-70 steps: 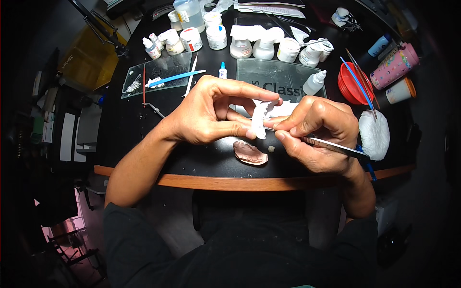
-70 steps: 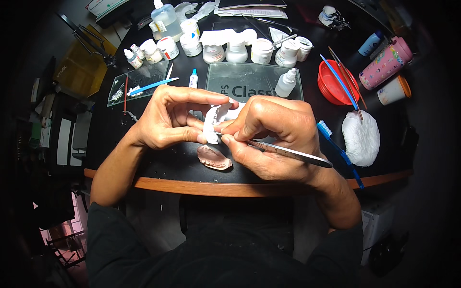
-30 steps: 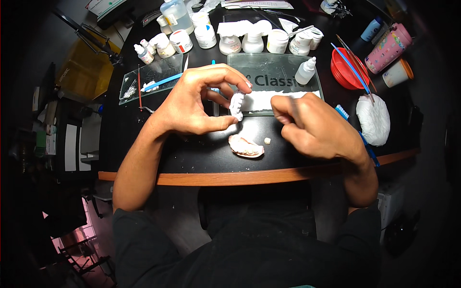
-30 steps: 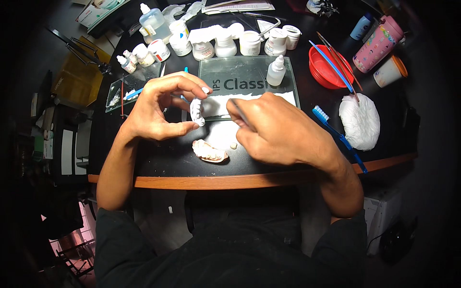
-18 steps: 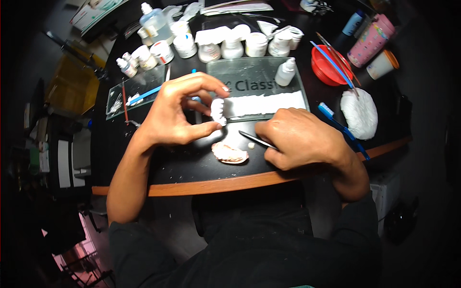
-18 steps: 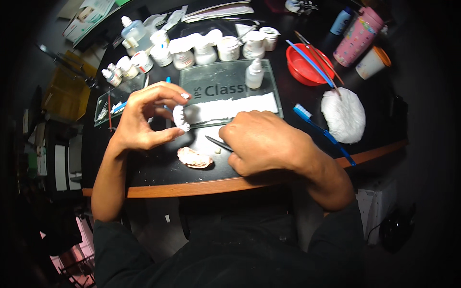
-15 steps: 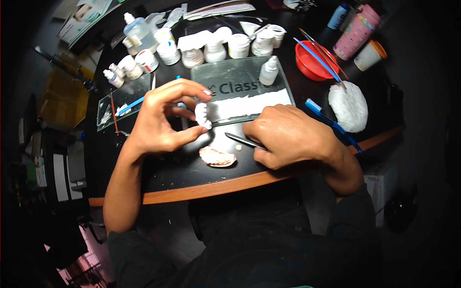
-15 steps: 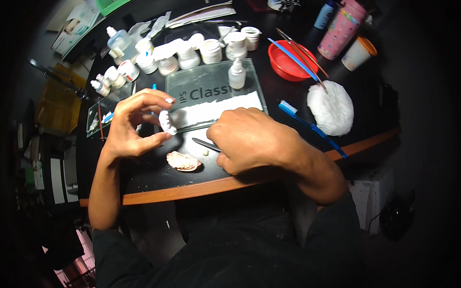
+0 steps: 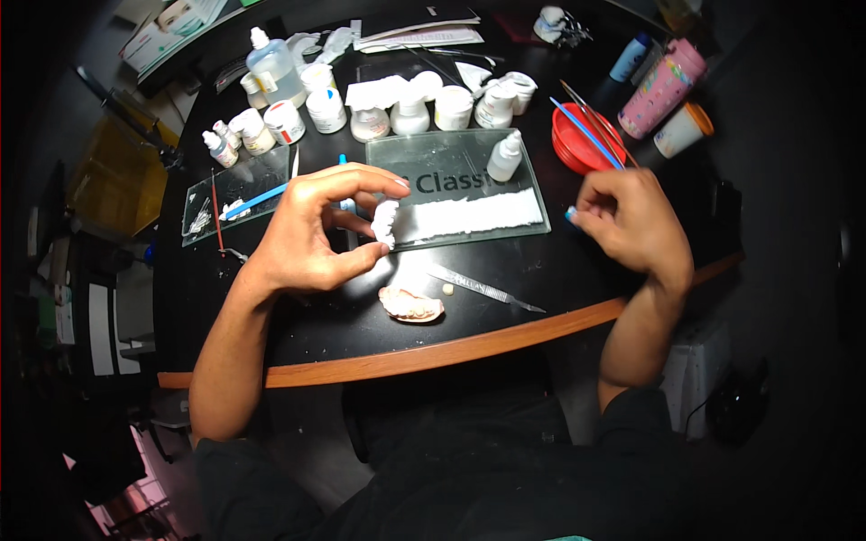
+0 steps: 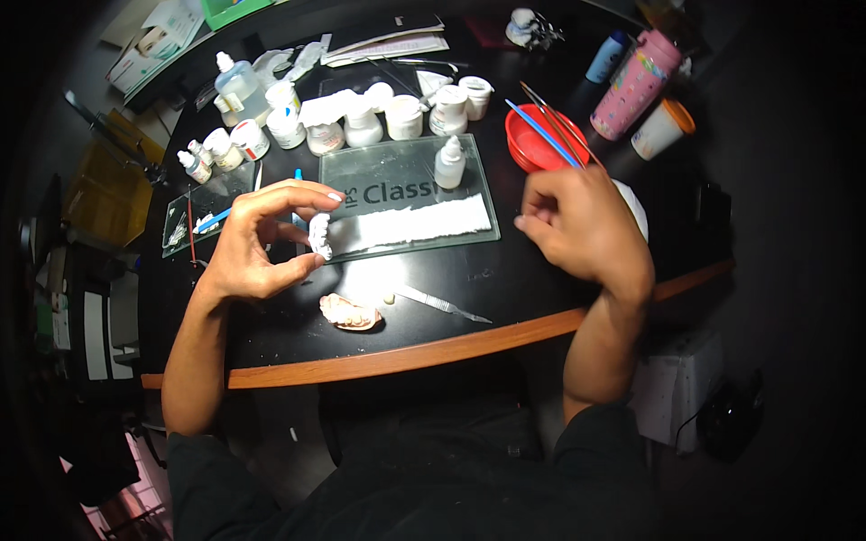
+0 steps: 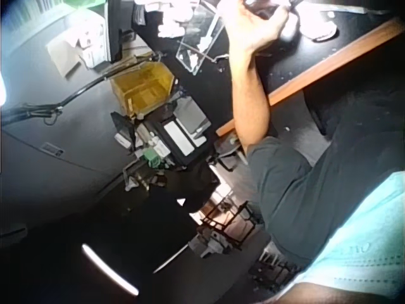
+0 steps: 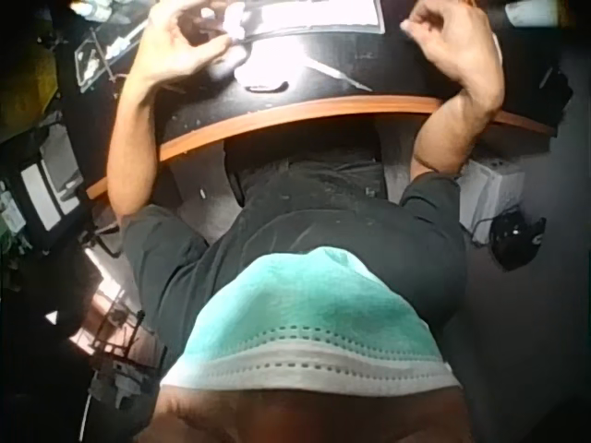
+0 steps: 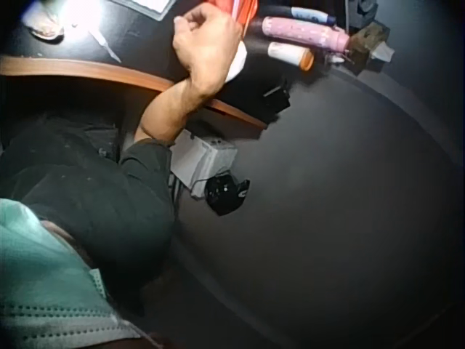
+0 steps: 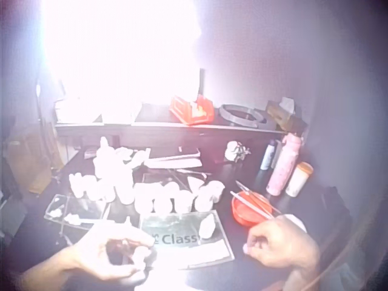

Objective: The person scrapes a dental mold using a metal tool, cleans it with a toothbrush, and fits a dental crown piece onto the mold by hand.

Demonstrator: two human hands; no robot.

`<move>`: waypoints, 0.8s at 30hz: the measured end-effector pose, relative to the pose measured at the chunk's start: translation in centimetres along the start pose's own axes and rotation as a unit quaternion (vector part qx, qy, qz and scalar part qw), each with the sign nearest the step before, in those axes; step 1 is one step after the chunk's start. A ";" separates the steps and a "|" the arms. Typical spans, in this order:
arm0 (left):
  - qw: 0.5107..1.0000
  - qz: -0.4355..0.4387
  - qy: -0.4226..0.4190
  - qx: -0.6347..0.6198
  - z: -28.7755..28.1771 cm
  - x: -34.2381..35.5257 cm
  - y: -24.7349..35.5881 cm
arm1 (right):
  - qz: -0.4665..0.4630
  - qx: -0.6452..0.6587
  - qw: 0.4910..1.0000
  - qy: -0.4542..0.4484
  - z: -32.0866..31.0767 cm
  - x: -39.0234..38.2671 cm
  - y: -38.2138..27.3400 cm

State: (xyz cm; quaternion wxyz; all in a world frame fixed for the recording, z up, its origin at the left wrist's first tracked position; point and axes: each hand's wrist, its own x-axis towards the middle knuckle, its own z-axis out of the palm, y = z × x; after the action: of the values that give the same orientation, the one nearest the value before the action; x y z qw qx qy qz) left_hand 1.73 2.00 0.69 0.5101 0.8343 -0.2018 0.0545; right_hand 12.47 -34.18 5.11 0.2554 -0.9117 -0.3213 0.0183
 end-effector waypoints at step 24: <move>0.957 -0.088 -0.133 -0.242 1.2 0.1 1.6 | -0.083 0.193 0.965 0.159 6.3 -7.6 -6.3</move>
State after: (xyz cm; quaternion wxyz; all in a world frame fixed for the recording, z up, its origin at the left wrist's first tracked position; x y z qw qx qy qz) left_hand 1.10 0.26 1.46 0.6683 0.6999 -0.2004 -0.1528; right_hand 1.55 -31.68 1.66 0.4747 -0.8065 -0.3416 -0.0864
